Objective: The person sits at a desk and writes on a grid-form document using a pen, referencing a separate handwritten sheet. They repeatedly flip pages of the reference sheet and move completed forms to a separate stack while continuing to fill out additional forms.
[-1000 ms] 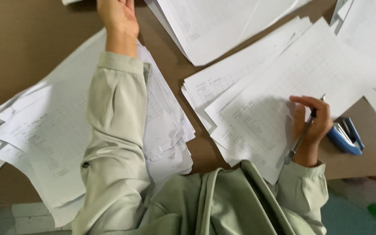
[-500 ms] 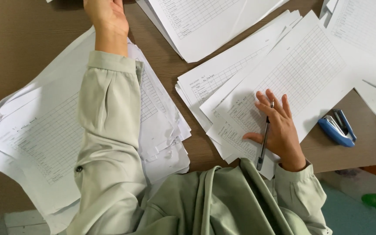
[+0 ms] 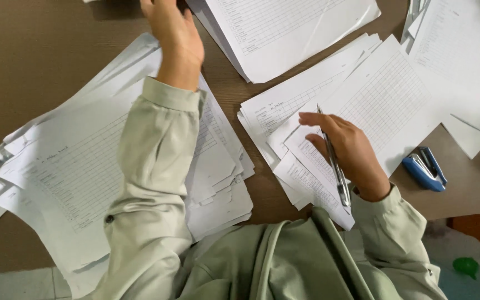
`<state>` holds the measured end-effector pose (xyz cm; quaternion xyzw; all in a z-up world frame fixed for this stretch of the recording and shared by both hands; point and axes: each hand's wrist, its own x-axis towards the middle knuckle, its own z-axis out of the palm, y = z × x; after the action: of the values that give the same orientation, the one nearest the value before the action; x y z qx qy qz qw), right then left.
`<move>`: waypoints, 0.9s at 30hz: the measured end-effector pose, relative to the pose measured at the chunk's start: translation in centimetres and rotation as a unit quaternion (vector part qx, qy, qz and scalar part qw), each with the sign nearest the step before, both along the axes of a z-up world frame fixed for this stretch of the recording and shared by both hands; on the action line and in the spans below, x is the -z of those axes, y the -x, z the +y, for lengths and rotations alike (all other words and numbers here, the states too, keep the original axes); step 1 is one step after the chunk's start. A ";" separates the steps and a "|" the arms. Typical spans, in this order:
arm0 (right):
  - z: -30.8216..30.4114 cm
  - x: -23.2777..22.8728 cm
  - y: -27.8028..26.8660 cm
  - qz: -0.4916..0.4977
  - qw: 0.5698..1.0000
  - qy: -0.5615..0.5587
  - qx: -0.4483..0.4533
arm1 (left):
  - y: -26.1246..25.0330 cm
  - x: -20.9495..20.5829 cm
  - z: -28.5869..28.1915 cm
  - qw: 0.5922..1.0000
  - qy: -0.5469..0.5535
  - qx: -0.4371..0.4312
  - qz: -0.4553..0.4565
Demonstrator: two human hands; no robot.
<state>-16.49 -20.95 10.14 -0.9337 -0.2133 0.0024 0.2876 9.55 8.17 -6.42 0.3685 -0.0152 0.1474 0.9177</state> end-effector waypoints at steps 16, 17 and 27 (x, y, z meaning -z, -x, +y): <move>0.2 6.0 -4.1 -0.166 0.978 -0.100 0.071 | 22.2 -9.4 -4.5 0.462 -0.865 -0.080 -0.180; 0.1 6.0 -4.1 -0.167 0.978 -0.101 0.071 | 21.9 -9.2 -4.7 0.461 -0.865 -0.080 -0.181; 1.1 4.6 -4.1 -0.106 0.983 -0.147 -0.018 | 21.3 -11.6 -4.8 0.667 -0.724 0.176 -0.016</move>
<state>-12.39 -19.81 5.51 -0.8723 -0.2575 -0.1231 0.3970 -11.75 3.37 5.22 0.9051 -0.1969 -0.0683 0.3706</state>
